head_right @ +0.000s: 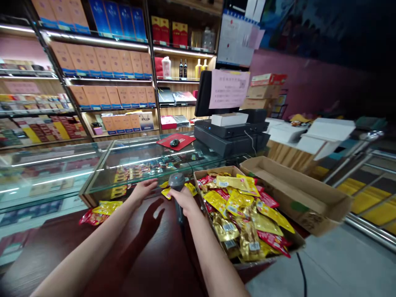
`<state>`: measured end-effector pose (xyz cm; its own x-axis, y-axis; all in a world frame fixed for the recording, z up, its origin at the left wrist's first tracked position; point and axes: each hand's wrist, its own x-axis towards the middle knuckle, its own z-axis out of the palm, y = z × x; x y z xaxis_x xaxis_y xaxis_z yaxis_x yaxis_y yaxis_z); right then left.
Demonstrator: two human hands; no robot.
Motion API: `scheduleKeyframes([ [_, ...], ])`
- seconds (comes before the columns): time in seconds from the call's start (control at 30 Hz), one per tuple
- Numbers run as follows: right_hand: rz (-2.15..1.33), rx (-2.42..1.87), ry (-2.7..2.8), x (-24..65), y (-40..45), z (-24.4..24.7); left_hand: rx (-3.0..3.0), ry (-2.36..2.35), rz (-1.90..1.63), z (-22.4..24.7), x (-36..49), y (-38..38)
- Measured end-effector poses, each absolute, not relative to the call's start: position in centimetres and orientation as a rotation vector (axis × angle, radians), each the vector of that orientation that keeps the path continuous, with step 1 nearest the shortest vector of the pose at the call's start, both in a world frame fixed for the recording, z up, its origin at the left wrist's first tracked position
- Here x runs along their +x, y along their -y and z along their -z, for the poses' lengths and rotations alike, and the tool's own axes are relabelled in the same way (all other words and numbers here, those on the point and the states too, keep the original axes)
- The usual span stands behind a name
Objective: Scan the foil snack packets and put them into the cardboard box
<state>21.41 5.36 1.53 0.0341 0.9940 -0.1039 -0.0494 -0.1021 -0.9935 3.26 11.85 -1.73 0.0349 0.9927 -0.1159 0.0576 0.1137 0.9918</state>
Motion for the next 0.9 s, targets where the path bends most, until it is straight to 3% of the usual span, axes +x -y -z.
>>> scheduleKeyframes([
  [0.23,-1.137,-1.458,1.122,20.3,-11.2,1.6,1.827,-1.606,-0.972,6.2,5.0,-13.1],
  [0.53,-1.095,-1.417,1.256,19.8,-11.8,2.3,2.089,-1.758,-0.702,6.6,7.2,-13.2],
  [0.9,-1.454,-1.279,1.504,18.9,-1.1,0.8,2.066,-1.803,-0.562,4.2,2.0,1.9],
])
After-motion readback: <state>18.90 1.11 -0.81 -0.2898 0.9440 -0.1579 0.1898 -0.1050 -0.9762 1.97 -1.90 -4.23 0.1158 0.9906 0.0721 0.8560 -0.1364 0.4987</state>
